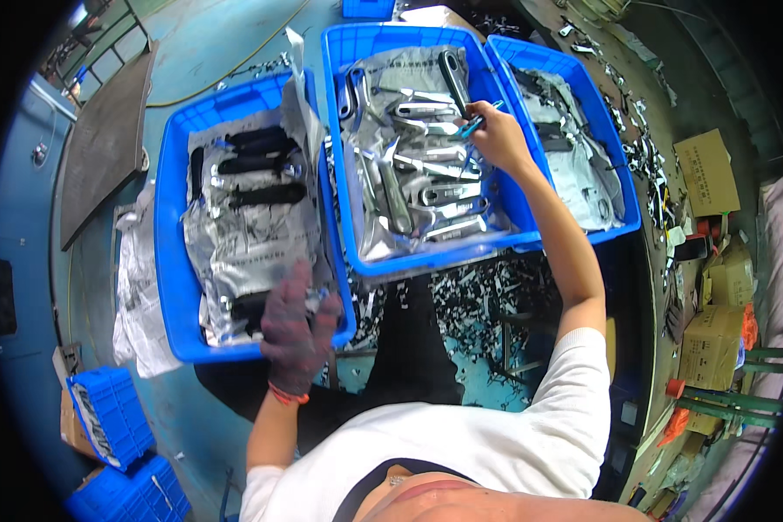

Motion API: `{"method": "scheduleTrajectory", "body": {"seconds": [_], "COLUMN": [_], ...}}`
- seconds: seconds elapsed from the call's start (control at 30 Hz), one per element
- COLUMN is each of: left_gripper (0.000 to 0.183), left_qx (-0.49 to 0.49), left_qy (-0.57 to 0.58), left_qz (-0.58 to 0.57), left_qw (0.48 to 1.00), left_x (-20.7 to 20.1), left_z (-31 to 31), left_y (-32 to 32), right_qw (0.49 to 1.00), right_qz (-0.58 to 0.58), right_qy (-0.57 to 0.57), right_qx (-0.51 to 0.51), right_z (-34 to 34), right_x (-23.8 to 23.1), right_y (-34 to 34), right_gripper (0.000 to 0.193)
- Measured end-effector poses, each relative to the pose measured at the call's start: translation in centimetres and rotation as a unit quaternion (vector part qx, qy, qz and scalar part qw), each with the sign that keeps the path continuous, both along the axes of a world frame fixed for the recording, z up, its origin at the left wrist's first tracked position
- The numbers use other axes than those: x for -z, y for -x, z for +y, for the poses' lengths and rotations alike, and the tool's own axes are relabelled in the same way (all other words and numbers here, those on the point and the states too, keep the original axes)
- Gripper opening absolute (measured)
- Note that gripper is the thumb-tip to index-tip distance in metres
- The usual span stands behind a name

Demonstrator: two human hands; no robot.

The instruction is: The person deburrs the sharp edges of metal parts using a handheld scraping tool.

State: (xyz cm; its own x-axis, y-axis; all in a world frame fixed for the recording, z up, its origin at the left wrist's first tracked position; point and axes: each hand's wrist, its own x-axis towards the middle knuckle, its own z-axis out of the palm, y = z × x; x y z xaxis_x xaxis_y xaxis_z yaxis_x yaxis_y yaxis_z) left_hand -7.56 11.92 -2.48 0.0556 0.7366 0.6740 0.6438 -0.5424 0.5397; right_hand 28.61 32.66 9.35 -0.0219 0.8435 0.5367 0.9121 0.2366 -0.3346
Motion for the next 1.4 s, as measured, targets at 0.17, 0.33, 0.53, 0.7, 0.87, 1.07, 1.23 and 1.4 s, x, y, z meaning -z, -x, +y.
{"method": "scheduleTrajectory", "body": {"seconds": [0.17,0.33,0.53,0.7,0.87,1.07,1.23,1.4], "left_gripper": [0.041,0.039,0.040,0.040,0.041,0.039,0.035,0.029], "left_qx": [-0.040,-0.049,-0.047,-0.017,-0.018,0.056,0.041,-0.002], "left_qy": [-0.067,-0.003,0.024,-0.028,-0.063,-0.185,-0.205,-0.091], "left_qz": [0.125,0.127,0.120,0.147,0.126,0.075,0.002,-0.190], "left_qw": [0.989,0.991,0.991,0.989,0.990,0.978,0.978,0.978], "left_x": [-0.6,-0.7,-0.2,2.0,4.9,6.6,6.7,13.5], "left_z": [4.2,7.0,8.1,7.1,2.3,-5.9,-15.1,-21.4], "left_y": [-1.0,-0.7,0.7,4.3,7.5,11.1,15.5,17.7], "right_qw": [0.963,0.933,0.946,0.982,0.929,0.805,0.787,0.806], "right_qz": [-0.249,-0.346,-0.321,-0.155,-0.082,-0.375,-0.403,-0.321], "right_qy": [-0.093,-0.098,0.048,-0.071,-0.014,0.197,0.209,0.227], "right_qx": [0.050,-0.001,0.001,-0.076,-0.362,-0.416,-0.418,-0.443], "right_z": [13.7,24.2,29.8,22.1,2.9,-10.8,-15.3,-18.4], "right_x": [-4.5,-4.2,-0.5,-0.9,1.8,12.4,19.0,18.4], "right_y": [-2.2,0.2,-0.5,3.7,20.3,41.3,49.1,49.1], "right_gripper": [0.026,0.016,0.040,0.040,0.038,0.027,0.050,0.058]}}
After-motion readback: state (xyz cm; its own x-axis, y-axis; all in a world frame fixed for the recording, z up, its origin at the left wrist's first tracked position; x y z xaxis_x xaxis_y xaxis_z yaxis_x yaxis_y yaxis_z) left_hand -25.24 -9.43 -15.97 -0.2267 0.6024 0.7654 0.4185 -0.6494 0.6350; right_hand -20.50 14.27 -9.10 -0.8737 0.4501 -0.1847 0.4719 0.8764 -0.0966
